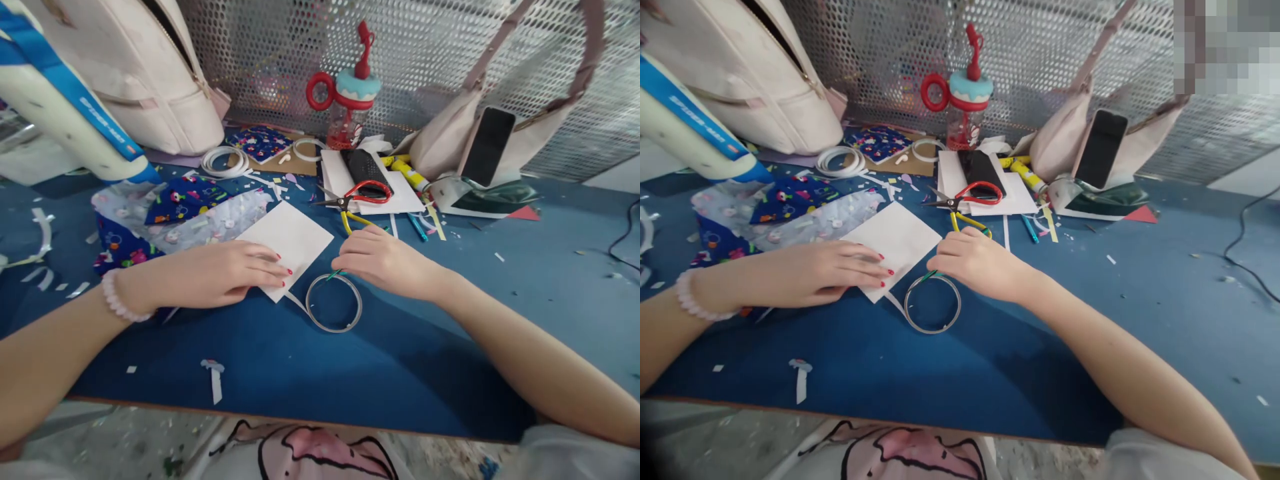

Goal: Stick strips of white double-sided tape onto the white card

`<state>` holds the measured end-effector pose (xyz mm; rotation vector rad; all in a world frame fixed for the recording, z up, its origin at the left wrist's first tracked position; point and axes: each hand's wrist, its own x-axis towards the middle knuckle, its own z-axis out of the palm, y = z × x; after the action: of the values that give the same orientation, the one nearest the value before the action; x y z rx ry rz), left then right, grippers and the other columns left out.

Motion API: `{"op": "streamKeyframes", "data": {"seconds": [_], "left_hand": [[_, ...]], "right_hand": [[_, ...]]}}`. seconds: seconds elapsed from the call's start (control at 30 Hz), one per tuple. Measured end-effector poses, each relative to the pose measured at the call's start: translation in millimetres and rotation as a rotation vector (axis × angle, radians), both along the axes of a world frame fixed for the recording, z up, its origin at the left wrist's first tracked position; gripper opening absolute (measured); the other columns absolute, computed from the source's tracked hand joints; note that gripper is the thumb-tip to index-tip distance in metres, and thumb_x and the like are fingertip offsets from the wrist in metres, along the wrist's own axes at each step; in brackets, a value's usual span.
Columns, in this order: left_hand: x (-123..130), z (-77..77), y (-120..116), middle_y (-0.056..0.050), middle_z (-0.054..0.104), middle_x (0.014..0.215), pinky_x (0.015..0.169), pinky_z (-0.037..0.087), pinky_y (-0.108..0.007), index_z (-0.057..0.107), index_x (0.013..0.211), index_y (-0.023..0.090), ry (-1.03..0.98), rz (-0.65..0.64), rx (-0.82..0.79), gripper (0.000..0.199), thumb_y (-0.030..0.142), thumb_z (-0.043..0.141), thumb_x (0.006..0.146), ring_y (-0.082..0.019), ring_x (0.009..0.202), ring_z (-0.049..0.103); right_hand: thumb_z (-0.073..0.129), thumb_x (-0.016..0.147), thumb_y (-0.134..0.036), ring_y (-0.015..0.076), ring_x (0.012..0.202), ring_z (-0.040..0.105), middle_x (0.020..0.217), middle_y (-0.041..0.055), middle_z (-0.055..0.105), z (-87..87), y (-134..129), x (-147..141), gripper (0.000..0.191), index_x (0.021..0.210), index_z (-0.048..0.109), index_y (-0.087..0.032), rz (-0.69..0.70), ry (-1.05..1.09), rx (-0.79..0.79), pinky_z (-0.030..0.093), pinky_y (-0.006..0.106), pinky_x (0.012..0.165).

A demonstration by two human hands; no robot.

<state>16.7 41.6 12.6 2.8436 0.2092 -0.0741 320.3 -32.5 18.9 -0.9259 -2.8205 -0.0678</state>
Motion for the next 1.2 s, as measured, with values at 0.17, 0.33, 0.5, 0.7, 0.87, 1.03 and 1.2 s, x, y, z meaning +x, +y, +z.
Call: {"op": "streamKeyframes", "data": {"seconds": [0.17, 0.33, 0.5, 0.7, 0.87, 1.03, 1.2], "left_hand": [[0, -1.9, 1, 0.000, 0.054, 0.141, 0.116, 0.030, -0.040, 0.057, 0.132, 0.029, -0.033, 0.013, -0.039, 0.050, 0.010, 0.050, 0.087, -0.022, 0.135, 0.042], [5, -7.4, -2, -0.003, 0.063, 0.130, 0.113, 0.033, -0.042, 0.065, 0.121, 0.029, -0.157, 0.028, -0.085, 0.033, 0.019, 0.050, 0.094, -0.022, 0.127, 0.049], [16, -14.1, -6, -0.005, 0.066, 0.119, 0.104, 0.039, -0.038, 0.069, 0.107, 0.025, -0.197, 0.116, -0.129, 0.024, 0.025, 0.047, 0.098, -0.021, 0.115, 0.054], [21, -19.4, -9, -0.003, 0.064, 0.114, 0.103, 0.034, -0.035, 0.068, 0.094, 0.023, -0.213, 0.170, -0.184, 0.013, 0.026, 0.055, 0.095, -0.020, 0.115, 0.051], [23, -19.8, -7, -0.003, 0.060, 0.113, 0.102, 0.033, -0.037, 0.066, 0.091, 0.024, -0.193, 0.182, -0.191, 0.013, 0.025, 0.054, 0.095, -0.020, 0.113, 0.051], [23, -20.0, -7, -0.004, 0.058, 0.111, 0.104, 0.032, -0.037, 0.065, 0.091, 0.023, -0.186, 0.172, -0.195, 0.013, 0.023, 0.052, 0.094, -0.020, 0.111, 0.051], [22, -23.2, -5, -0.002, 0.058, 0.112, 0.103, 0.030, -0.035, 0.063, 0.092, 0.023, -0.211, 0.150, -0.198, 0.009, 0.020, 0.054, 0.094, -0.019, 0.111, 0.051]], "right_hand": [[0.033, 0.103, -0.019, 0.0159, 0.084, 0.054, 0.087, 0.0051, 0.067, -3.5, 12, -23, 0.031, 0.096, 0.064, -0.017, 0.101, -0.034, 0.169, 0.031, 0.032, 0.072], [0.034, 0.102, -0.018, 0.0148, 0.083, 0.053, 0.084, 0.0037, 0.067, -9.8, 17, -29, 0.030, 0.096, 0.063, -0.018, 0.112, -0.061, 0.215, 0.030, 0.032, 0.071], [0.037, 0.101, -0.014, 0.0144, 0.082, 0.052, 0.084, 0.0030, 0.066, -11.1, 16, -30, 0.025, 0.098, 0.062, -0.018, 0.110, -0.048, 0.282, 0.029, 0.032, 0.070], [0.038, 0.101, -0.014, 0.0138, 0.079, 0.052, 0.080, 0.0010, 0.065, -10.6, 16, -33, 0.026, 0.094, 0.062, -0.019, 0.127, -0.085, 0.365, 0.031, 0.031, 0.072], [0.040, 0.100, -0.014, 0.0135, 0.077, 0.052, 0.080, 0.0000, 0.064, -7.9, 18, -37, 0.024, 0.097, 0.062, -0.020, 0.181, -0.119, 0.466, 0.033, 0.031, 0.072], [0.044, 0.098, -0.013, 0.0138, 0.078, 0.051, 0.076, -0.0001, 0.063, -5.9, 18, -38, 0.019, 0.097, 0.062, -0.019, 0.198, -0.093, 0.501, 0.033, 0.031, 0.073], [0.046, 0.098, -0.014, 0.0141, 0.077, 0.049, 0.075, -0.0004, 0.062, -6.7, 16, -37, 0.016, 0.096, 0.061, -0.018, 0.196, -0.088, 0.527, 0.033, 0.031, 0.072]]}}
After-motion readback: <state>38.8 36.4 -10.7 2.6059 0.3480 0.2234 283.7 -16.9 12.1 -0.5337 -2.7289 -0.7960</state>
